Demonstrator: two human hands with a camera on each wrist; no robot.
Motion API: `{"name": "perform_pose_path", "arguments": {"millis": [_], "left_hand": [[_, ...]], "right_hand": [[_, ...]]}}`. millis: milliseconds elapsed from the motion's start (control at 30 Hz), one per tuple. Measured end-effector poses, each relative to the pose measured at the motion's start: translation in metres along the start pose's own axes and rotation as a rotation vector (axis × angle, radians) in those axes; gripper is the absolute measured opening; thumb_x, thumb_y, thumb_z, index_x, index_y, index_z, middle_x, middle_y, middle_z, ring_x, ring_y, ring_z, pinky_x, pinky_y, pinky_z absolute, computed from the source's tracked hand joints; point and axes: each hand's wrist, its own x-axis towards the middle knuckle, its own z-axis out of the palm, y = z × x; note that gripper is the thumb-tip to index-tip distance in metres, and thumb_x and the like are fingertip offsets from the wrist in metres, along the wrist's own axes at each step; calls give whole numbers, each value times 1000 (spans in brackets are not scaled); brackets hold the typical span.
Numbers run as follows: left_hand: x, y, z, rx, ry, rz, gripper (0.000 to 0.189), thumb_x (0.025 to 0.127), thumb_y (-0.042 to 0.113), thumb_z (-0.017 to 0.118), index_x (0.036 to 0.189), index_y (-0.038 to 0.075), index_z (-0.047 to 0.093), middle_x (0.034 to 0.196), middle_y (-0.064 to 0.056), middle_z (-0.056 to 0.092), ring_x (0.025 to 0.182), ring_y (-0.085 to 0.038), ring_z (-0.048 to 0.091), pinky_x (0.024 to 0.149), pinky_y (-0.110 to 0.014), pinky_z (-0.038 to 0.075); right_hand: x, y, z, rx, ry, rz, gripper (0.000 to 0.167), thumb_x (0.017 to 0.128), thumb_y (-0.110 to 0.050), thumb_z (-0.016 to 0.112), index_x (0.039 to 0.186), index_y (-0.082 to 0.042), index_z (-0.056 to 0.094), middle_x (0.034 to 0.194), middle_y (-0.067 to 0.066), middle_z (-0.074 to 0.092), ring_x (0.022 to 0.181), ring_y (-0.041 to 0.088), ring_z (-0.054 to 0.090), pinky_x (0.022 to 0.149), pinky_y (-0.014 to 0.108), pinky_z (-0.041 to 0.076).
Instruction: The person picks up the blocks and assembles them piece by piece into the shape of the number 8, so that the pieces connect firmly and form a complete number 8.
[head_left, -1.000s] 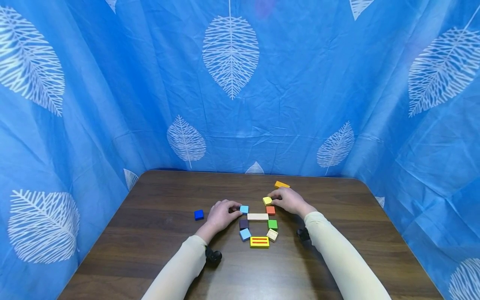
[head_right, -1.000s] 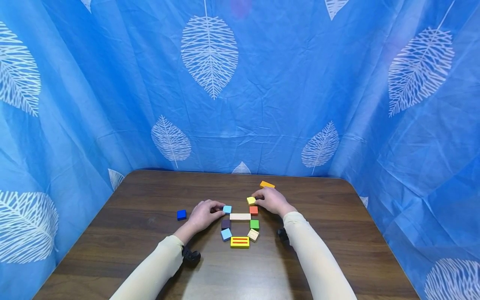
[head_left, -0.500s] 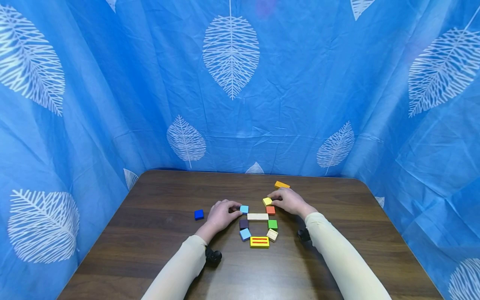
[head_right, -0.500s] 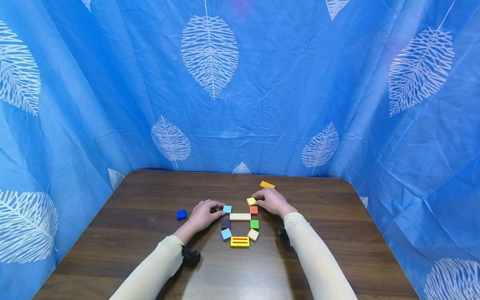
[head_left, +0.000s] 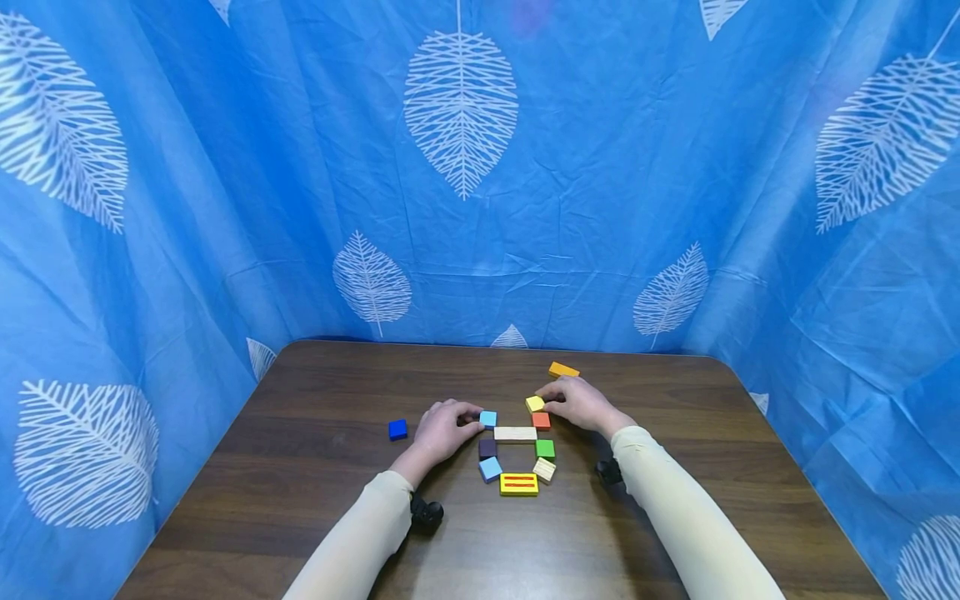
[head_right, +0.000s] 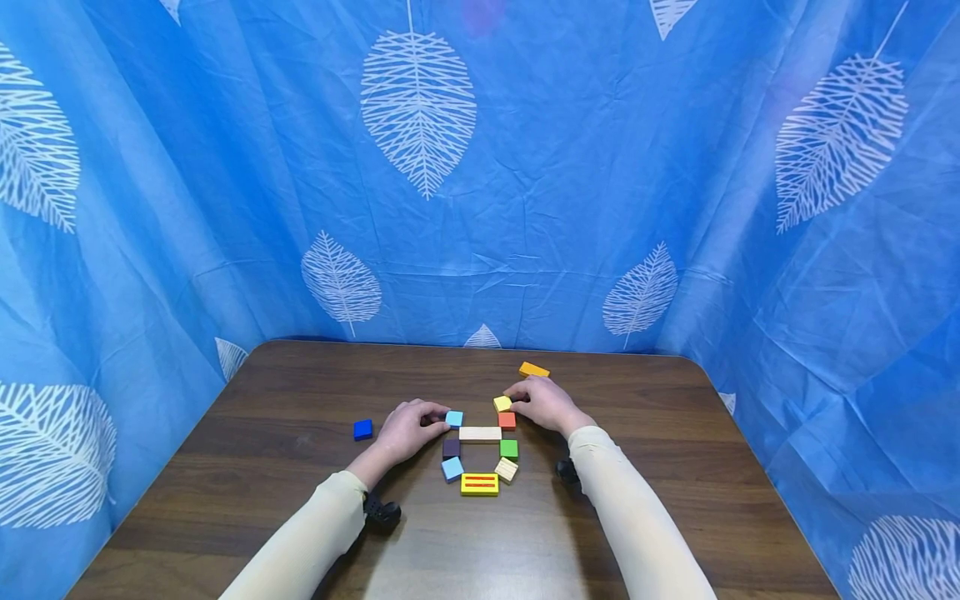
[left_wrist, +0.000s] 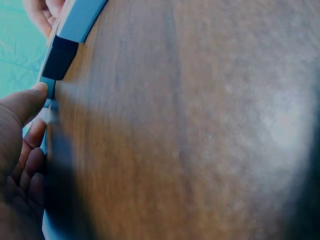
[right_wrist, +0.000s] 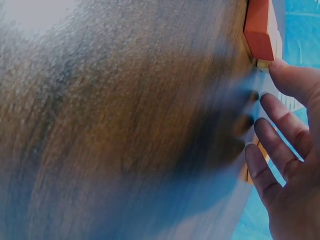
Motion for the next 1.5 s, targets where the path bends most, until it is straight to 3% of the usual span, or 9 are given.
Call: {"name": "perform_pose_path", "arguments": {"millis": [567, 1500], "left_hand": [[-1, 0, 0, -2, -3, 3, 30, 96, 33, 74, 123, 21, 75, 102, 5, 66, 100, -21, 54, 97, -47, 41], [0, 2, 0, 9, -2, -7, 30, 96, 33, 74, 123, 21, 75, 102, 4, 66, 100, -21, 54, 97, -47, 42]], "right_hand": [[-2, 0, -2, -5, -4, -6, 32, 99, -22, 70, 130, -15, 71, 124, 4, 68, 115, 25, 60, 105, 53, 45], [-3, -3, -3, -9, -6, -14, 29, 100, -22, 68, 128, -17, 73, 129, 5, 67, 126, 30, 56, 110, 56, 38]]}}
